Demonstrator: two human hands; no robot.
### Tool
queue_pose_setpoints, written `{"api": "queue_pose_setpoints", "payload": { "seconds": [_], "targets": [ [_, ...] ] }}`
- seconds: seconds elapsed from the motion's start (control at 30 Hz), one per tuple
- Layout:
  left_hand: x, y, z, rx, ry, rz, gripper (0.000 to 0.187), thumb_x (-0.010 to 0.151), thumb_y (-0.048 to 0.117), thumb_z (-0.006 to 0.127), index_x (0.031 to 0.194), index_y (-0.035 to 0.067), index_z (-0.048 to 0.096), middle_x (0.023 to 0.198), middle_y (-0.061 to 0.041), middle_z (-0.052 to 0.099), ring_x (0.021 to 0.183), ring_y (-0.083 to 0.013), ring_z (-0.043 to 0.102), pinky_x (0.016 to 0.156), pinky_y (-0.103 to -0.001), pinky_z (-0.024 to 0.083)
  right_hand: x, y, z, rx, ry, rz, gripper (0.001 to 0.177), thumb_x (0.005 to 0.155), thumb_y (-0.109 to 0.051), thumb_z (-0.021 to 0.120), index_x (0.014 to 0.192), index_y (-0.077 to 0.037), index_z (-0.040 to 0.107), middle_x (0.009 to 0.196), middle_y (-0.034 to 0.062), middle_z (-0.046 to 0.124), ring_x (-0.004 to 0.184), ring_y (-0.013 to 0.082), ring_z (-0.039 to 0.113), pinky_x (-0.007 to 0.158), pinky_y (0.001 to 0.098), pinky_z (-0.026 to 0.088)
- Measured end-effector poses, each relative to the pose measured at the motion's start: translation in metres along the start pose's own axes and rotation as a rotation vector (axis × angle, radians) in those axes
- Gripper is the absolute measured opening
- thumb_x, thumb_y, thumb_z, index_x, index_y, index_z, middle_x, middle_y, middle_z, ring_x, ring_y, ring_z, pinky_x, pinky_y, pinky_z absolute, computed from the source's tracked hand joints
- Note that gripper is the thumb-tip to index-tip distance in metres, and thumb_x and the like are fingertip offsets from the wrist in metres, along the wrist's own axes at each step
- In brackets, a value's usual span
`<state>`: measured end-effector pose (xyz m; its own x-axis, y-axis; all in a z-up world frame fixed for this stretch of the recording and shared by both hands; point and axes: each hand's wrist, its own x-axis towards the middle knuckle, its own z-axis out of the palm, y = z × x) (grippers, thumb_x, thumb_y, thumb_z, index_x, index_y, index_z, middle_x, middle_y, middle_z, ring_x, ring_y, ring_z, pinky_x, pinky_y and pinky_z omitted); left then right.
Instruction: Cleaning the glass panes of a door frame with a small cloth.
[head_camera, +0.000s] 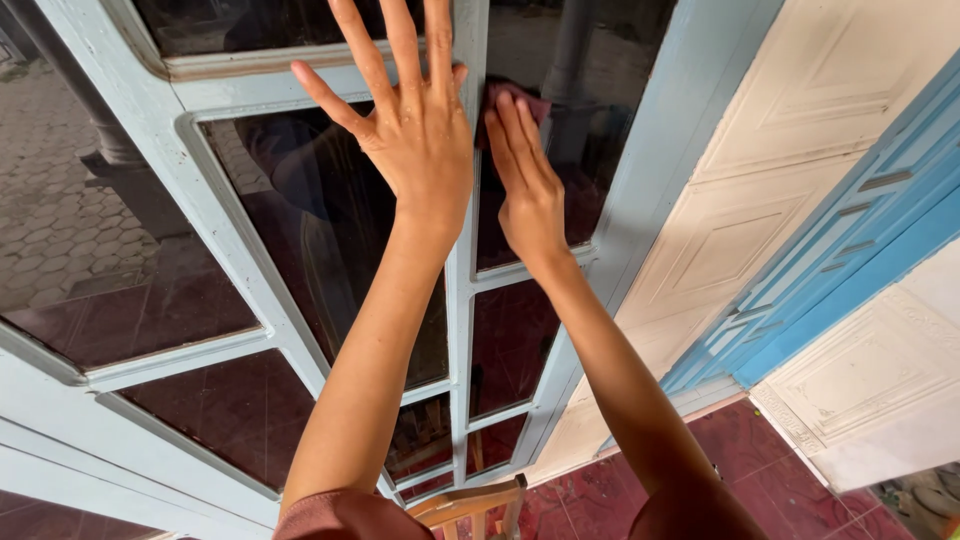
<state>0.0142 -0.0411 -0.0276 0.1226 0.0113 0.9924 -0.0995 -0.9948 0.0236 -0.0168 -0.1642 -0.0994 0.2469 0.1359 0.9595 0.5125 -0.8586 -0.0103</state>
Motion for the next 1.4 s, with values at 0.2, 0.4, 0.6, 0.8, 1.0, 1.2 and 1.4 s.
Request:
{"api": "queue_pose_setpoints", "payload": {
  "seconds": [0.2, 0.4, 0.6, 0.8, 1.0, 1.2, 1.4],
  "targets": [
    [-0.001, 0.0, -0.002, -0.069, -0.09, -0.001, 0.064, 0.11, 0.035, 0.063, 0.165, 0.017, 0.035, 0.167, -0.011, 0.027, 0.154, -0.0429, 0.018, 0.119, -0.081, 0.007, -0.147, 0.011, 0.036, 0.022, -0.122, -0.001, 0.069, 0.084, 0.028, 0.039, 0.146, 0.0, 0.057, 0.158, 0.0158, 0.048, 0.149, 0.0344, 0.045, 0.122, 0.0437, 0.046],
    [-0.001, 0.006, 0.005, -0.26, -0.191, -0.058, 0.044, 0.117, 0.024, 0.065, 0.155, 0.011, 0.048, 0.153, -0.014, 0.043, 0.144, -0.0448, 0.032, 0.112, -0.089, 0.01, -0.188, 0.021, 0.025, -0.091, -0.243, -0.095, 0.053, 0.097, 0.016, 0.056, 0.145, -0.007, 0.058, 0.156, 0.0081, 0.051, 0.146, 0.0272, 0.049, 0.125, 0.0431, 0.042],
    [-0.01, 0.004, 0.025, -0.118, 0.092, -0.044, 0.069, 0.091, -0.01, 0.056, 0.153, 0.019, 0.049, 0.155, -0.008, 0.04, 0.146, -0.0407, 0.028, 0.12, -0.083, 0.007, -0.205, 0.072, -0.005, -0.16, -0.193, -0.133, 0.059, 0.096, 0.02, 0.055, 0.147, -0.01, 0.056, 0.158, 0.0064, 0.05, 0.148, 0.0248, 0.046, 0.127, 0.0417, 0.039],
    [-0.01, 0.007, 0.028, -0.137, 0.138, -0.067, 0.059, 0.093, -0.01, 0.06, 0.145, 0.018, 0.055, 0.141, -0.004, 0.051, 0.144, -0.0336, 0.032, 0.121, -0.081, 0.009, -0.201, 0.029, 0.001, -0.139, -0.115, 0.294, 0.09, 0.073, 0.032, 0.037, 0.154, -0.006, 0.046, 0.163, 0.0114, 0.04, 0.153, 0.0294, 0.037, 0.128, 0.0388, 0.036],
    [-0.013, 0.003, 0.027, -0.139, 0.103, -0.014, 0.051, 0.091, -0.012, 0.055, 0.137, 0.01, 0.057, 0.142, -0.011, 0.052, 0.143, -0.0387, 0.033, 0.119, -0.083, 0.005, -0.21, -0.03, 0.044, -0.118, -0.294, 0.268, 0.092, 0.076, 0.032, 0.039, 0.158, -0.01, 0.043, 0.167, 0.0087, 0.036, 0.155, 0.0248, 0.036, 0.13, 0.0372, 0.034],
    [-0.01, -0.004, 0.021, -0.19, -0.176, 0.013, 0.01, 0.105, 0.008, 0.063, 0.112, 0.003, 0.068, 0.115, -0.013, 0.06, 0.122, -0.0381, 0.05, 0.106, -0.089, 0.011, -0.214, 0.05, 0.015, -0.158, -0.153, 0.136, 0.088, 0.079, 0.032, 0.043, 0.156, -0.009, 0.044, 0.167, 0.0068, 0.037, 0.156, 0.0261, 0.038, 0.131, 0.0396, 0.036],
    [-0.014, -0.002, 0.03, -0.138, -0.074, 0.027, 0.017, 0.099, 0.002, 0.062, 0.114, 0.001, 0.069, 0.108, -0.013, 0.061, 0.119, -0.0391, 0.052, 0.106, -0.088, 0.01, -0.195, 0.067, -0.008, -0.17, -0.104, 0.297, 0.097, 0.074, 0.03, 0.044, 0.162, -0.006, 0.033, 0.17, 0.0133, 0.029, 0.156, 0.034, 0.033, 0.127, 0.0417, 0.04]
  ]
}}
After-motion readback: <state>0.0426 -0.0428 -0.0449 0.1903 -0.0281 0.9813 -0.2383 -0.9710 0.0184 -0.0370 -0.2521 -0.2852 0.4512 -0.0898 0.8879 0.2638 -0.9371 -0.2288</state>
